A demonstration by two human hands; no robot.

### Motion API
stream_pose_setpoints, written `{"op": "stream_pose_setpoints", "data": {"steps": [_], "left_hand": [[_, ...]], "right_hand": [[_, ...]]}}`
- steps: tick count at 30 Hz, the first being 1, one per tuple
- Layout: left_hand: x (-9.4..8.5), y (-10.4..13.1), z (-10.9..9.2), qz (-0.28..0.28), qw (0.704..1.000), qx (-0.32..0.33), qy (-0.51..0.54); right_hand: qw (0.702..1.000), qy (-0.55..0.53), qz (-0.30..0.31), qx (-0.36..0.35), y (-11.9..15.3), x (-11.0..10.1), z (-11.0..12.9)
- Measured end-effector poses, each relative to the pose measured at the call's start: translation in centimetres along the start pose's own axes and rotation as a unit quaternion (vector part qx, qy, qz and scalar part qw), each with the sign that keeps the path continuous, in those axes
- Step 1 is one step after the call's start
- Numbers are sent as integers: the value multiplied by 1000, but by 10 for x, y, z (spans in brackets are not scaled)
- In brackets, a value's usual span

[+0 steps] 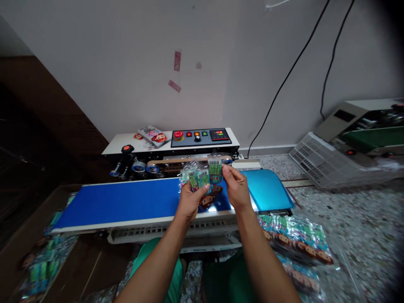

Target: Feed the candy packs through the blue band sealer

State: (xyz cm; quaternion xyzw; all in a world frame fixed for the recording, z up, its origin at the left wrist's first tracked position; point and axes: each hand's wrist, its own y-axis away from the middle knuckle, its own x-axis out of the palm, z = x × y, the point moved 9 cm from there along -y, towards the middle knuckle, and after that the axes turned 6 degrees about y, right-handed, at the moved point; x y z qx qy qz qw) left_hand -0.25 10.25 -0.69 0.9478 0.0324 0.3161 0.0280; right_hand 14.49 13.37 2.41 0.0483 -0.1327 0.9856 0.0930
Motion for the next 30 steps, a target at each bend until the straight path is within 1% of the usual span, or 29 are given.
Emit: {"op": "stream_pose_setpoints", "data": {"steps": [2, 4, 6, 8, 11, 13, 15, 17, 21, 23, 24, 25, 26, 27, 28, 29, 30], "left_hand": [[-5, -1, 1, -10, 1000, -4, -2], [-11, -2, 1, -22, 1000, -7, -6], [-14, -3, 0, -25, 1000, -9, -4], [-15, -3, -1, -24, 1000, -12, 0], [-14, -3, 0, -24, 999, -22, 1], [-12, -2, 2, -23, 999, -31, -3], [-11, -1, 2, -23, 999, -34, -6], [-12, -1, 2, -25, 999, -32, -4], [-10, -1, 4, -20, 999, -35, -8], [-9, -1, 6, -17, 999, -40, -10], [-9, -1, 7, -20, 999, -42, -10], [-9, -1, 7, -25, 999, -40, -10], [-9, -2, 7, -30, 999, -35, -9], [-10, -2, 6, -34, 999, -27, -7], [-10, -3, 4, -36, 999, -16, -6], [-10, -3, 3, -36, 999, -5, -7], [-10, -4, 2, -35, 999, 4, -11]], "right_hand": [[996, 44, -67, -28, -4, -26, 5], [982, 129, -132, -35, -8, -58, 6], [957, 243, -157, -17, -12, -83, 2], [917, 366, -159, -11, -17, -100, -2], [848, 507, -154, -2, -23, -110, -9], [815, 560, -144, 26, -27, -111, -17], [795, 591, -132, 48, -29, -109, -24], [787, 603, -115, 57, -32, -101, -31], [796, 600, -56, 57, -35, -71, -43], [816, 575, -51, 26, -33, -56, -36], [837, 545, -54, 3, -30, -49, -29], [866, 497, -50, -15, -27, -42, -23], [902, 431, -29, -23, -23, -34, -18], [935, 353, 12, -17, -18, -23, -17], [960, 271, 64, -2, -12, -10, -17], [974, 197, 112, 14, -5, 3, -18], [979, 141, 145, 26, 2, 14, -17]]}}
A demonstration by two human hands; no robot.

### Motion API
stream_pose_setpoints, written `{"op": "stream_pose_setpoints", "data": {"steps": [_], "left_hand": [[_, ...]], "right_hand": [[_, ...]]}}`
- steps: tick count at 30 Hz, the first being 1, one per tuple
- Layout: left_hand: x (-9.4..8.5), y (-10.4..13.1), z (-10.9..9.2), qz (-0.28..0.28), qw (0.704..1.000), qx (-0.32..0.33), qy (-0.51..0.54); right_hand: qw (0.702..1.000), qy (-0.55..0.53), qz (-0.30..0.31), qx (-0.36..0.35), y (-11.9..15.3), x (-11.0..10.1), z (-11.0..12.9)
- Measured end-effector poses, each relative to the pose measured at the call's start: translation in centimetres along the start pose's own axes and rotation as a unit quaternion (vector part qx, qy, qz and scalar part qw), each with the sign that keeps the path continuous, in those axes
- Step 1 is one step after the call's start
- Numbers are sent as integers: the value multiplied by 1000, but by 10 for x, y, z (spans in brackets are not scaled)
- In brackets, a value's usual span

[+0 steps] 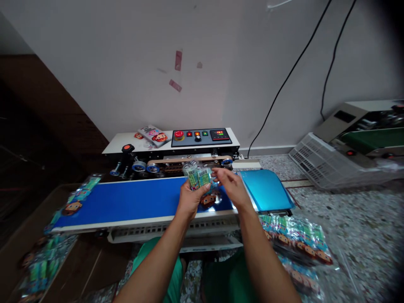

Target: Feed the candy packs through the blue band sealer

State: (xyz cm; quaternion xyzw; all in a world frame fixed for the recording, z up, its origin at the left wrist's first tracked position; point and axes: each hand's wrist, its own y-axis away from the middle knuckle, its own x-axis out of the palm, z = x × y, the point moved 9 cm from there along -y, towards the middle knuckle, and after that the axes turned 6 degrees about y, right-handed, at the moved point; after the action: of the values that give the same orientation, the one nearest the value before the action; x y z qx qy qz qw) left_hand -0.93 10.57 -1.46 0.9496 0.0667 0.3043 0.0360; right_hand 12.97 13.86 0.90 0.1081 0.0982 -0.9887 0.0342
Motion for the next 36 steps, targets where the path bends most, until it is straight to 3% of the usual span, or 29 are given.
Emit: {"op": "stream_pose_setpoints", "data": {"steps": [2, 5, 7, 11, 14, 17, 21, 24, 27, 29, 30, 32, 34, 36], "left_hand": [[0, 0, -1, 1, 1000, 9, -12], [1, 1, -2, -1, 1000, 9, -24], [1, 2, -2, -4, 1000, -1, -22], [4, 4, -2, 17, 1000, -16, -5], [6, 4, 1, 31, 999, -22, -6], [7, 4, 7, 35, 999, -40, -5], [8, 4, 12, 37, 998, -54, -24], [7, 5, 13, 35, 997, -63, -36], [6, 5, 12, 28, 997, -66, -34], [4, 4, 10, 17, 998, -55, -29], [2, 3, 9, 9, 999, -45, -28], [-1, 0, 4, -8, 999, -16, -29], [-5, -2, 0, -25, 999, 7, -30], [-9, -3, -1, -45, 999, 14, -23]], "right_hand": [[999, -52, 1, -8, 5, 11, 6], [995, -43, -81, -28, 9, 2, 11], [989, -8, -144, -41, 10, -19, 14], [952, 144, -267, -37, 14, -84, 8], [912, 300, -280, 14, 10, -117, -12], [870, 414, -257, 77, 3, -125, -34], [842, 476, -220, 126, -8, -106, -47], [847, 486, -167, 138, -18, -82, -51], [867, 461, -170, 81, -20, -65, -34], [909, 372, -184, 21, -15, -58, -15], [940, 300, -160, -2, -13, -50, -8], [990, 136, -38, -22, -8, -22, 0], [996, 20, 89, -20, 2, 9, 7], [991, -29, 128, -17, 9, 25, 10]]}}
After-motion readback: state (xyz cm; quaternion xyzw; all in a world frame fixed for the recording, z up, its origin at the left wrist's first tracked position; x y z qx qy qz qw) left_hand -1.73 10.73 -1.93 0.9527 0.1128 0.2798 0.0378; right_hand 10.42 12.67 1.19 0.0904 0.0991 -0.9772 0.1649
